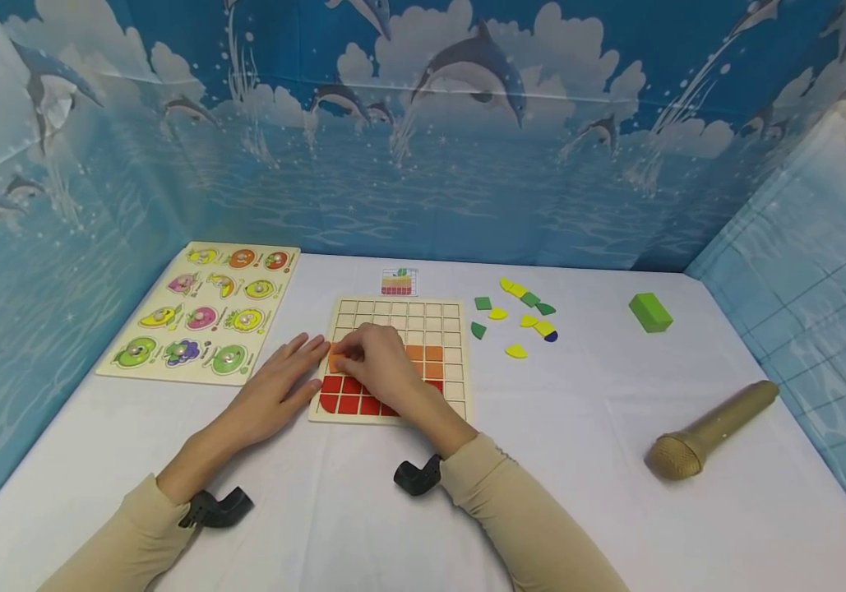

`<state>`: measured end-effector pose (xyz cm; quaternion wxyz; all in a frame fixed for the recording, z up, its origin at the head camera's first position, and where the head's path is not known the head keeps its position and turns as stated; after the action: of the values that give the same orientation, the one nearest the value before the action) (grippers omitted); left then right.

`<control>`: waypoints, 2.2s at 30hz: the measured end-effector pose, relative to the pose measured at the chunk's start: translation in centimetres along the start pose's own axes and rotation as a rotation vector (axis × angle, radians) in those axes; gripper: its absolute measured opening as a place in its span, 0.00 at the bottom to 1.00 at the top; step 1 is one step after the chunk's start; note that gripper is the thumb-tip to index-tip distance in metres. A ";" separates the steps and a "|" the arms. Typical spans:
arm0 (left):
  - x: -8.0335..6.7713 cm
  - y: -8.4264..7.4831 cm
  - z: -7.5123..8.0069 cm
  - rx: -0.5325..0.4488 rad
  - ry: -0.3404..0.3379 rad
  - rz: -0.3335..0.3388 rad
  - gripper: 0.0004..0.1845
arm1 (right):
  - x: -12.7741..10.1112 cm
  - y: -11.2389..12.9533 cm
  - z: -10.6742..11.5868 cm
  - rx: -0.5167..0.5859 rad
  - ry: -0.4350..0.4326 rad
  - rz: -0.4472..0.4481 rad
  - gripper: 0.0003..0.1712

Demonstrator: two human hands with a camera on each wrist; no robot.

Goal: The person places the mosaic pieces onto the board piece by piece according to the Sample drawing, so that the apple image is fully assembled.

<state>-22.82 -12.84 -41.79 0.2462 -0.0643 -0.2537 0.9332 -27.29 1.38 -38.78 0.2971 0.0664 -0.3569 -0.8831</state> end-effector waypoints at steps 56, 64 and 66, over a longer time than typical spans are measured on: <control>0.1 0.2 -0.2 -0.008 -0.003 -0.002 0.34 | -3.6 -9.2 13.8 -0.048 -0.280 -0.221 0.11; 0.0 0.3 -0.2 -0.012 -0.003 0.001 0.34 | -6.0 -12.9 15.8 -0.143 -0.289 -0.497 0.22; 0.0 0.3 -0.2 -0.012 -0.003 0.004 0.34 | -6.3 -13.6 15.8 -0.166 -0.266 -0.562 0.25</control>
<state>-22.92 -12.95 -42.14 0.2437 -0.0650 -0.2595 0.9322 -33.83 22.01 -36.87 -0.0030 0.0220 -0.2872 -0.9576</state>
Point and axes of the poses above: each hand's wrist, its own x-axis towards the middle knuckle, its own z-axis out of the back of the hand, y = z × x, the point moved 9 cm from there along x, towards the middle knuckle, and after that the axes turned 10 degrees about y, right-handed, at the moved point
